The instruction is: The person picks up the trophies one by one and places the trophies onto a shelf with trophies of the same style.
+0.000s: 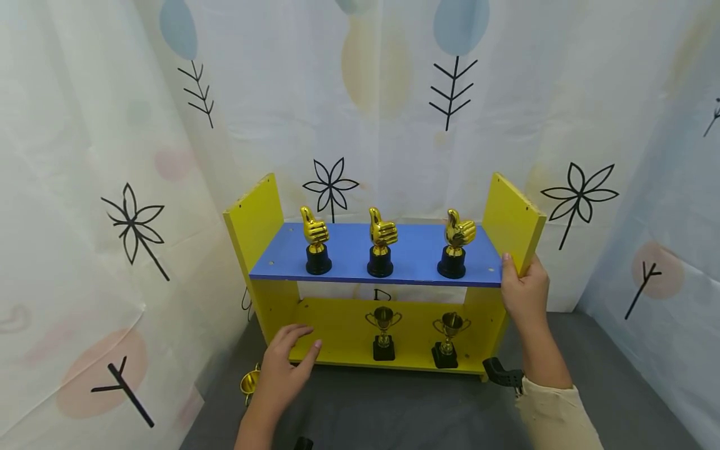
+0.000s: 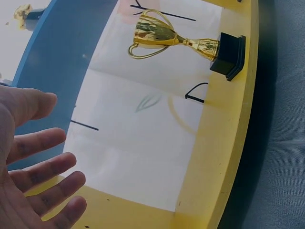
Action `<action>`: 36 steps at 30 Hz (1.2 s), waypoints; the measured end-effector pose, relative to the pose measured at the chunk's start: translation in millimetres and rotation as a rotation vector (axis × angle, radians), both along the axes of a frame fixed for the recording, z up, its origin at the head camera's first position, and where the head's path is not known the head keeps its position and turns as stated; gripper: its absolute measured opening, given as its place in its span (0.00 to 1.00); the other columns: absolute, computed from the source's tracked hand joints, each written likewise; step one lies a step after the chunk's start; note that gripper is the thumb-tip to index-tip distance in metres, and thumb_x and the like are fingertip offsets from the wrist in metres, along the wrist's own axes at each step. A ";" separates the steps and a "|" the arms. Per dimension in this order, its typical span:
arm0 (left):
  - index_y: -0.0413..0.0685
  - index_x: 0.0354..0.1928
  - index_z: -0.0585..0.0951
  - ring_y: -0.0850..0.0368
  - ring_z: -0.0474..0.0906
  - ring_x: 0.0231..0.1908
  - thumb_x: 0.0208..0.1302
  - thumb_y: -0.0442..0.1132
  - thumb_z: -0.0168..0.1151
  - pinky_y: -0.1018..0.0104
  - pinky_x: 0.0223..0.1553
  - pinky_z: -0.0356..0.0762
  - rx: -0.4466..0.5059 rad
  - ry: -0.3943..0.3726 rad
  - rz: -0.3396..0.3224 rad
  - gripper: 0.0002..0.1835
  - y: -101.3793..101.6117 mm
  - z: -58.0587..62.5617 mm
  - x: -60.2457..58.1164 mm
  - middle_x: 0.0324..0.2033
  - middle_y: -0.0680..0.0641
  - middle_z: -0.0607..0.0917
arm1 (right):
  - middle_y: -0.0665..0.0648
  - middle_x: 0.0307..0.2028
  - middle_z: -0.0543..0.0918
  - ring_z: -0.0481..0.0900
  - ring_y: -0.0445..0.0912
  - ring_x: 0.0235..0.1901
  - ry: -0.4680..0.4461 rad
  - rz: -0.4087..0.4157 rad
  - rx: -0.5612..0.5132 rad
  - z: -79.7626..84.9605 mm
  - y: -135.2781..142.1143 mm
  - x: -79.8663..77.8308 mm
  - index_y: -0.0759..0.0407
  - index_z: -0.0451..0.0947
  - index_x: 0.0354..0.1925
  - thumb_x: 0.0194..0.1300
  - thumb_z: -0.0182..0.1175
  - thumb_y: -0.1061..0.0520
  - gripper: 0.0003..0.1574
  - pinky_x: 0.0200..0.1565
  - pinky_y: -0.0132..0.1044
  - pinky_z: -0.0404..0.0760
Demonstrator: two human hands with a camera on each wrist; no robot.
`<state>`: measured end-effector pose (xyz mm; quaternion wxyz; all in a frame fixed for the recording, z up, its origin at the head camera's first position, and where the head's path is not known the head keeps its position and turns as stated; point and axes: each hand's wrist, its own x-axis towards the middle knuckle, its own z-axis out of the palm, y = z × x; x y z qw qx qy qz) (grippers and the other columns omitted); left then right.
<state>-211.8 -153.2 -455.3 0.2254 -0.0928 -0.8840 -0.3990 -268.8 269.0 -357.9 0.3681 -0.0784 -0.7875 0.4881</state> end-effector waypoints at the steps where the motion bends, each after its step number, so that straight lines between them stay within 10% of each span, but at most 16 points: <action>1: 0.51 0.59 0.87 0.45 0.82 0.60 0.71 0.45 0.73 0.41 0.59 0.84 -0.001 0.001 0.002 0.18 -0.2 0.5 0.4 0.61 0.45 0.84 | 0.67 0.53 0.85 0.80 0.43 0.39 0.002 0.001 0.000 -0.2 0.2 -0.1 0.67 0.75 0.65 0.84 0.52 0.47 0.27 0.38 0.14 0.74; 36: 0.48 0.55 0.88 0.43 0.82 0.60 0.69 0.42 0.74 0.37 0.58 0.82 -0.042 0.007 0.068 0.15 -21.3 2.8 19.4 0.57 0.45 0.86 | 0.66 0.51 0.86 0.76 0.34 0.36 0.022 0.002 -0.001 -1.0 2.3 -2.3 0.68 0.76 0.62 0.83 0.54 0.48 0.26 0.38 0.15 0.72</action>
